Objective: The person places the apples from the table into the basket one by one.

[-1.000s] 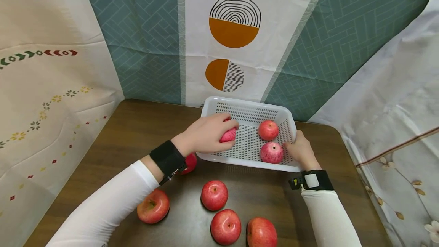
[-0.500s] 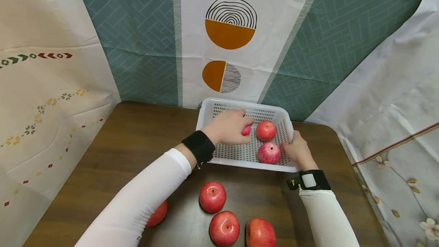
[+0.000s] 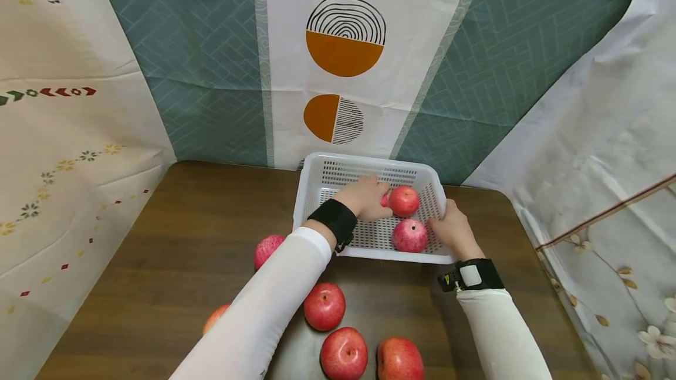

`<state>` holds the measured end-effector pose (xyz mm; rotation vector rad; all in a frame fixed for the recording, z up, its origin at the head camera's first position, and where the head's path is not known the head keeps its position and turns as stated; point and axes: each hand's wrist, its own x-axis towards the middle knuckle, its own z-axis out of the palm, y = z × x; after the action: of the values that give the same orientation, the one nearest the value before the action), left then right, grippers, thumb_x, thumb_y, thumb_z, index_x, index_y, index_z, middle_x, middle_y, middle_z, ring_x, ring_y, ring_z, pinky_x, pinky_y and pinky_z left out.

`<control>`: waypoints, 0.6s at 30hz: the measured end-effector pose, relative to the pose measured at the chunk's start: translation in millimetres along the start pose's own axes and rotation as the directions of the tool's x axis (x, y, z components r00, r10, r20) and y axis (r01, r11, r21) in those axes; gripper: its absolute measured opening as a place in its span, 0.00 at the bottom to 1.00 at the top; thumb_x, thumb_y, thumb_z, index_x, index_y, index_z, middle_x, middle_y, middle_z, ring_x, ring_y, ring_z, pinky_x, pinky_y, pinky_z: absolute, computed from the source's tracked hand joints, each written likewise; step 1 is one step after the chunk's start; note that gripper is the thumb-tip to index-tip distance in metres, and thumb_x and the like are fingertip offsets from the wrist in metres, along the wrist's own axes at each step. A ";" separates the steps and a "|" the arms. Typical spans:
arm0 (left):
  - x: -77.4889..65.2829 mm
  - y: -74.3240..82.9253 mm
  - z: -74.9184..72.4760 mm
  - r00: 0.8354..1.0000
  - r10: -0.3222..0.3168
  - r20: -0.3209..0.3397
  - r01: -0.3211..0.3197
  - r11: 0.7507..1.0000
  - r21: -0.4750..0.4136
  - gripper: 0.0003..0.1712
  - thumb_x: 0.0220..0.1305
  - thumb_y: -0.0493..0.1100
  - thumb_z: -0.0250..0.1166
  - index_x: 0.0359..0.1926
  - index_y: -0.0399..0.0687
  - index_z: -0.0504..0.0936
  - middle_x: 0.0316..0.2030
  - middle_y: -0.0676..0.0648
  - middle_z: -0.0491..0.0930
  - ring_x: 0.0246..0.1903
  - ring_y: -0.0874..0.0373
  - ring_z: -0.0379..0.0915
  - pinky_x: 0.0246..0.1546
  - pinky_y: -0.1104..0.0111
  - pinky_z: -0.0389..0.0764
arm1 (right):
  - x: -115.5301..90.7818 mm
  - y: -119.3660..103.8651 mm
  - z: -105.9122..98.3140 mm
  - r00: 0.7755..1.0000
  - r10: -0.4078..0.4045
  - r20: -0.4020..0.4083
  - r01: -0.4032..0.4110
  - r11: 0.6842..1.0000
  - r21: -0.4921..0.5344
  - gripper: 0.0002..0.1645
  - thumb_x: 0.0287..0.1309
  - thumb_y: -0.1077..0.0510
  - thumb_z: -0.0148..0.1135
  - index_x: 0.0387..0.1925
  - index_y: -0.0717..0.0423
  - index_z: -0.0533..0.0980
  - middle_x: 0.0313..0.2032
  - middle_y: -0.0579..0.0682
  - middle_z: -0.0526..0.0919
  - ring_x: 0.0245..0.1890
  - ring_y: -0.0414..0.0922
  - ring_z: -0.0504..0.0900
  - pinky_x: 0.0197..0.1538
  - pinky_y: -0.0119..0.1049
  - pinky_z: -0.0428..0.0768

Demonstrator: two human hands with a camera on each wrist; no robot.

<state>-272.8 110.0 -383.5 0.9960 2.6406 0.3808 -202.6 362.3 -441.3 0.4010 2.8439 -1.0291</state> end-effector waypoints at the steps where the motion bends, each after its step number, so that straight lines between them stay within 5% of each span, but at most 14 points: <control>1: 0.6 0.0 -0.9 1.000 -0.010 0.010 0.011 1.000 -0.010 0.41 0.73 0.60 0.60 0.81 0.50 0.67 0.77 0.37 0.64 0.76 0.42 0.60 0.74 0.49 0.66 | 0.1 -0.2 0.5 1.000 -0.002 0.000 0.002 1.000 0.001 0.39 0.73 0.57 0.59 0.75 0.69 0.55 0.60 0.76 0.76 0.51 0.72 0.85 0.49 0.68 0.84; 8: 6.2 0.5 -1.3 0.999 -0.007 0.050 0.010 0.998 -0.055 0.43 0.72 0.59 0.60 0.82 0.48 0.65 0.79 0.36 0.62 0.77 0.40 0.57 0.74 0.45 0.64 | -0.2 -2.9 2.1 1.000 -0.015 -0.013 0.015 1.000 -0.004 0.38 0.72 0.57 0.59 0.74 0.68 0.56 0.60 0.76 0.76 0.51 0.71 0.86 0.49 0.68 0.84; 18: 21.5 15.2 4.1 0.993 0.036 0.116 -0.052 0.989 0.138 0.45 0.72 0.59 0.64 0.84 0.54 0.62 0.81 0.38 0.59 0.79 0.43 0.57 0.73 0.51 0.69 | 1.5 0.5 0.6 1.000 0.006 -0.010 -0.006 1.000 -0.004 0.38 0.72 0.57 0.59 0.75 0.68 0.56 0.60 0.75 0.76 0.50 0.71 0.86 0.49 0.67 0.84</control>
<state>-277.7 136.1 -385.9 1.0873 2.5757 0.1440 -203.9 362.6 -442.3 0.4148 2.8516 -1.0231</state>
